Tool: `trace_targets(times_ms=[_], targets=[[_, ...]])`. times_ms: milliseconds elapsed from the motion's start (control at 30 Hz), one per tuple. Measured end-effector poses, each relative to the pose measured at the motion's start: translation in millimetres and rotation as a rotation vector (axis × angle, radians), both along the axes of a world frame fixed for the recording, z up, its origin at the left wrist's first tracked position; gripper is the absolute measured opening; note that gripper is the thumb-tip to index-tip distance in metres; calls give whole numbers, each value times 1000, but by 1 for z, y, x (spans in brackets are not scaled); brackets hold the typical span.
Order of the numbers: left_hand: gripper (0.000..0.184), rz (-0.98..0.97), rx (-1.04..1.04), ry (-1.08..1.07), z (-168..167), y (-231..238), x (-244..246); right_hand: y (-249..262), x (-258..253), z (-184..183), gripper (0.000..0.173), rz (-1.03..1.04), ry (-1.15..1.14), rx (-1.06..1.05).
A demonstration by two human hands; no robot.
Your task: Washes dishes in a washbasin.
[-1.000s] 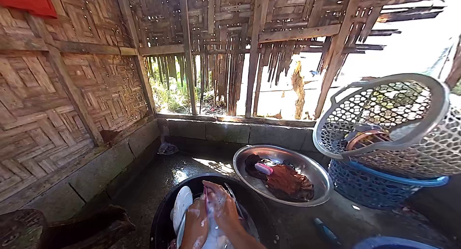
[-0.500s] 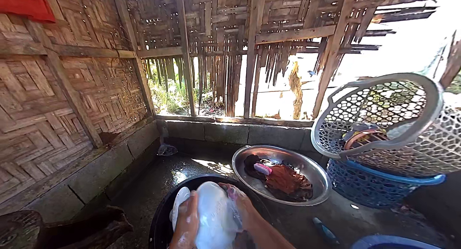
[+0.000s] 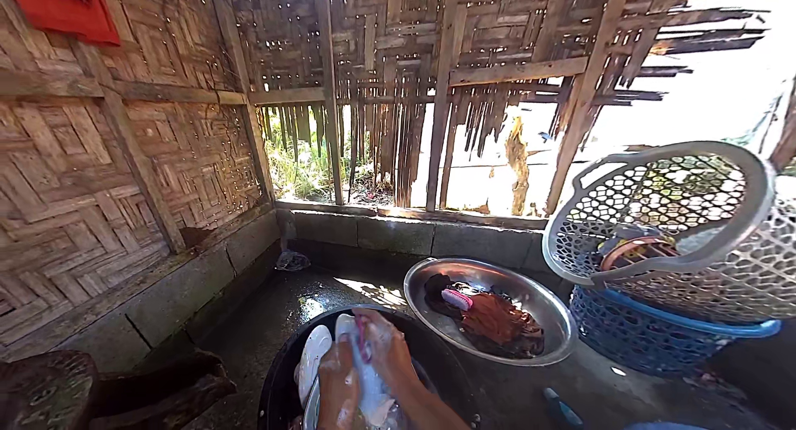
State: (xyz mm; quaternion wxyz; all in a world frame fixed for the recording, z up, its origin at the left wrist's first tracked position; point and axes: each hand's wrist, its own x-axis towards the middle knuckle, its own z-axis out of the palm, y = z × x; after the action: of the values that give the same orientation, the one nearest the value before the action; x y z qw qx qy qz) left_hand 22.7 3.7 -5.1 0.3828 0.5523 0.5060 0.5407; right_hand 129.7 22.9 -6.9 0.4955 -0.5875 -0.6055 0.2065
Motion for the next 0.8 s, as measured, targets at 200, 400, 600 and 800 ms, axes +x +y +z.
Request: trace_targets(times_ms=[200, 400, 600, 800], targets=[[42, 49, -18, -166, -2, 8, -2, -30, -26, -5, 48, -50, -73, 87], [42, 132, -57, -186, 3, 6, -2, -5, 6, -20, 41, -69, 305, -85], [43, 174, -42, -141, -1, 13, -8, -23, 25, -12, 54, 266, 323, -219], [40, 51, 2, -150, 4, -2, 8, -4, 39, -35, 33, -199, 499, -198]])
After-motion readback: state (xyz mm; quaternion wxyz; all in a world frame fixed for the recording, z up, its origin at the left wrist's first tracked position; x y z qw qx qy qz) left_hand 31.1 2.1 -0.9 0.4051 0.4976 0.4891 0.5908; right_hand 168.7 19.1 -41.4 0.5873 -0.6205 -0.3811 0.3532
